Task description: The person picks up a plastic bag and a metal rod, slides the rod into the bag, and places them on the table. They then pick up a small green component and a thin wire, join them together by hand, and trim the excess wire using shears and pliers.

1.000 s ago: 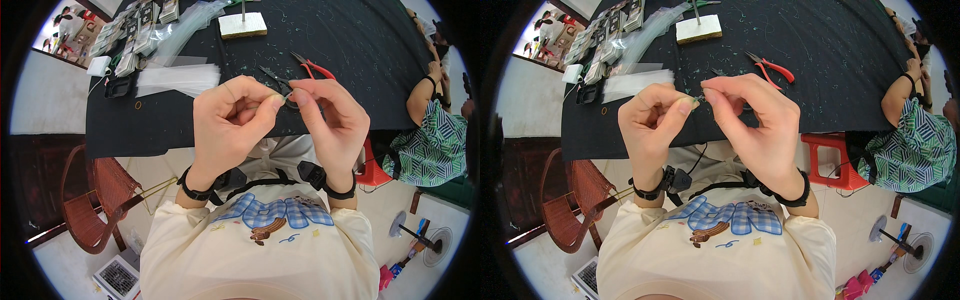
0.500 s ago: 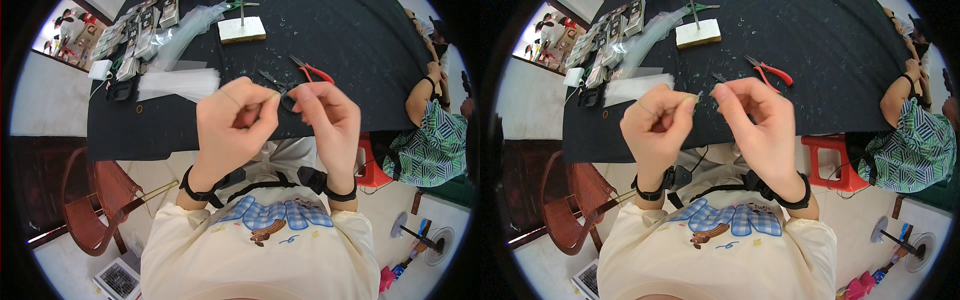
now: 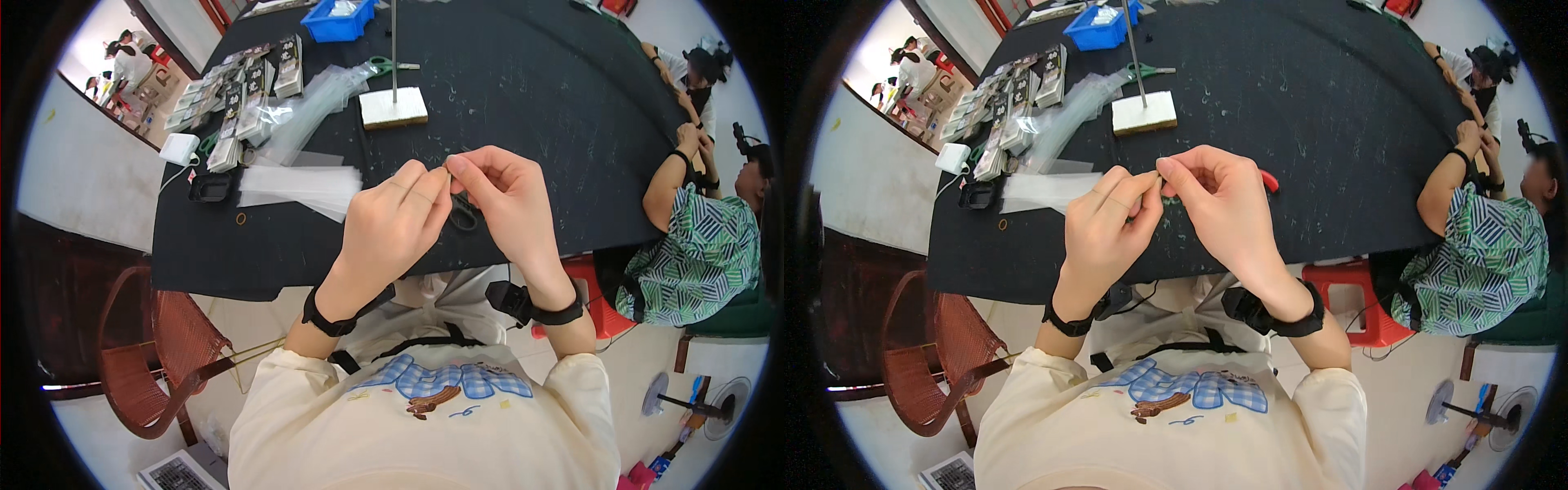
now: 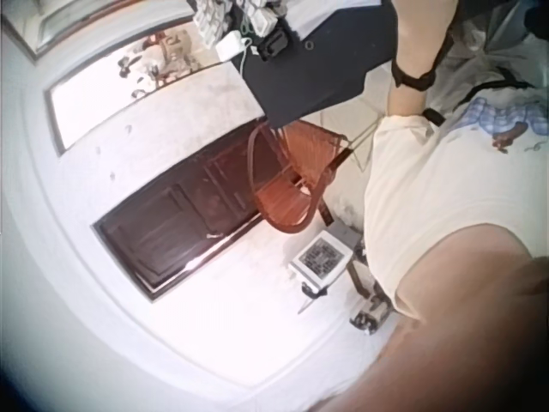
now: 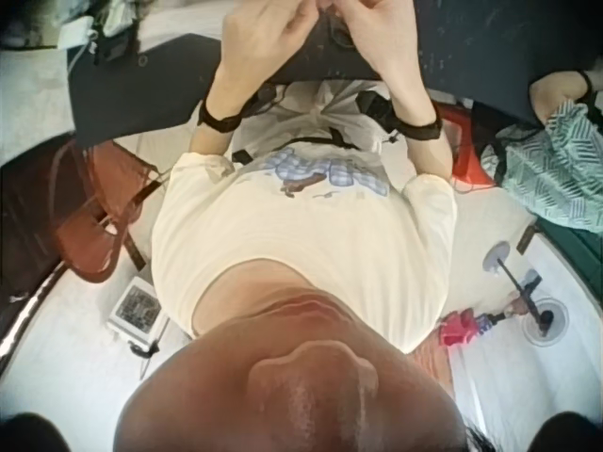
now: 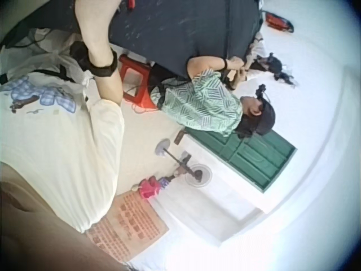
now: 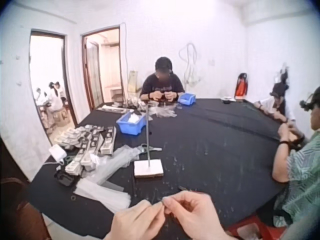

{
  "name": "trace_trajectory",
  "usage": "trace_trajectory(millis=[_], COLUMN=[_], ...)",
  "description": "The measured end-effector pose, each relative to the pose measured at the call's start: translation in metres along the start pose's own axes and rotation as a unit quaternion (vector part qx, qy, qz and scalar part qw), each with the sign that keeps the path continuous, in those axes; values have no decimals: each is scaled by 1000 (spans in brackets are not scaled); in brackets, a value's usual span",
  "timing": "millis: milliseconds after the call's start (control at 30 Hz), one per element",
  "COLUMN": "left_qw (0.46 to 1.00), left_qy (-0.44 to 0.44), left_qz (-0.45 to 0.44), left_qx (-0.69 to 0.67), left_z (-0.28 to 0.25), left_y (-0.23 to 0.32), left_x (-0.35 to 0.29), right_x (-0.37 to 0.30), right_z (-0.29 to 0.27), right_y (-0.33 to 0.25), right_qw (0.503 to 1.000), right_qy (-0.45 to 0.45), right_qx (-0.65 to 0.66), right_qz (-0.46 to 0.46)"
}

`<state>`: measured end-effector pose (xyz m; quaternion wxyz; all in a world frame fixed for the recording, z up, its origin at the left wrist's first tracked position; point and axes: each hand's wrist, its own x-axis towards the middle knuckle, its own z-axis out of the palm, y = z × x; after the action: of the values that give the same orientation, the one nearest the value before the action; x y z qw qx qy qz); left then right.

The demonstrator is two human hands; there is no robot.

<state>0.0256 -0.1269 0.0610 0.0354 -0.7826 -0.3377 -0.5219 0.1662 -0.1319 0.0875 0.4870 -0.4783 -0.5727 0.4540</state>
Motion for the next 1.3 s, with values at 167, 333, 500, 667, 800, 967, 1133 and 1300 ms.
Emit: trace_trajectory(millis=[167,333,500,667,800,967,1133,1300], left_qw=[993,942,840,783,651,549,489,475], left_qy=[58,183,263,162,125,86,76,92], left_qz=[-54,-143,-194,-304,-375,-430,-434,-435], left_qx=[-85,-243,-434,-519,-649,-711,-753,-759], left_z=[1,8,3,12,27,43,53,54], left_y=[-13,-37,-67,-88,-109,-126,-130,-131], left_x=[24,45,60,55,46,29,22,20], right_x=[40,91,147,182,200,207,206,205], right_z=[1,9,12,9,7,11,13,15], right_y=[-11,-42,-59,-63,-62,-57,-56,-57], right_qw=[987,961,926,903,891,890,891,887], right_qy=[26,67,112,117,119,99,92,91], right_qx=[-87,-110,-183,-214,-240,-243,-247,-255], right_qz=[-135,-245,-310,-352,-367,-374,-368,-373])
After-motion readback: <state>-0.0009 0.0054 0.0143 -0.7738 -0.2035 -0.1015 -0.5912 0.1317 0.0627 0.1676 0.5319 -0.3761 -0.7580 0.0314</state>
